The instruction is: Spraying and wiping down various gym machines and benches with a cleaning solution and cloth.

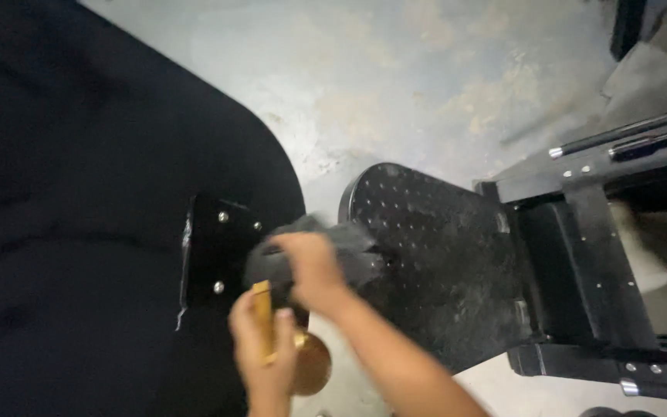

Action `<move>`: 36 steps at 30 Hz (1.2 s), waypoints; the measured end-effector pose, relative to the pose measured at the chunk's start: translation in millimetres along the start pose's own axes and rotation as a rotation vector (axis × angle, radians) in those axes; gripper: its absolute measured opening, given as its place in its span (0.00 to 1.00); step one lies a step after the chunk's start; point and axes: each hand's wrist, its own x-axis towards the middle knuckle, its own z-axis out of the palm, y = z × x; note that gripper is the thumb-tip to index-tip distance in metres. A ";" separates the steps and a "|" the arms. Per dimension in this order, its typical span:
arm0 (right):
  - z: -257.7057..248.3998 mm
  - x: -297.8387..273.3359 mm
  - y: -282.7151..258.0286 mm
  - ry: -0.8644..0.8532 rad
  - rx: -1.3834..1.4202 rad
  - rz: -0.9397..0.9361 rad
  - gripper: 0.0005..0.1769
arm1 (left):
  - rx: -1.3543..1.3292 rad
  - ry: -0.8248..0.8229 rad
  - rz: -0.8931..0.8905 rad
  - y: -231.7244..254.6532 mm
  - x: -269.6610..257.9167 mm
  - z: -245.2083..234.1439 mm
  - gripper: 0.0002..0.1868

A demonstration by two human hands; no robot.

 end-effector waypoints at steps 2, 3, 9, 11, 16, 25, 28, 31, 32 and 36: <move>42.4 -0.3 -15.3 0.082 0.029 0.000 0.40 | -0.079 0.124 -0.232 -8.6 -2.2 -15.3 0.30; 43.3 -2.8 -13.8 0.086 0.025 0.008 0.40 | -0.080 0.115 -0.231 -16.2 -3.5 -18.7 0.30; 4.3 -36.1 36.5 0.247 -0.373 -0.053 0.18 | -0.101 -0.040 -0.380 -6.4 0.0 -31.8 0.34; -28.9 -47.5 51.0 0.163 -0.305 0.190 0.36 | -0.040 -0.060 -0.110 -13.7 0.3 -26.7 0.30; -33.5 -107.5 139.9 0.459 0.077 0.428 0.35 | 0.007 -0.148 0.050 -9.2 0.3 1.2 0.31; 64.8 -239.5 148.7 0.416 -0.071 0.566 0.43 | 0.260 -0.223 0.311 -1.6 35.8 36.9 0.42; 82.5 -201.4 130.4 0.300 0.042 0.374 0.51 | 0.273 -0.238 0.369 -12.2 48.9 42.2 0.44; 80.4 -134.3 142.7 0.274 0.077 0.309 0.52 | 0.239 -0.275 0.377 -26.2 48.7 43.8 0.46; 80.8 -111.0 156.1 0.335 0.120 0.299 0.51 | 0.222 -0.289 0.344 -30.2 48.0 45.4 0.47; 83.8 -34.6 187.4 0.290 0.032 0.591 0.46 | 0.153 -0.278 0.311 -26.2 45.4 48.4 0.46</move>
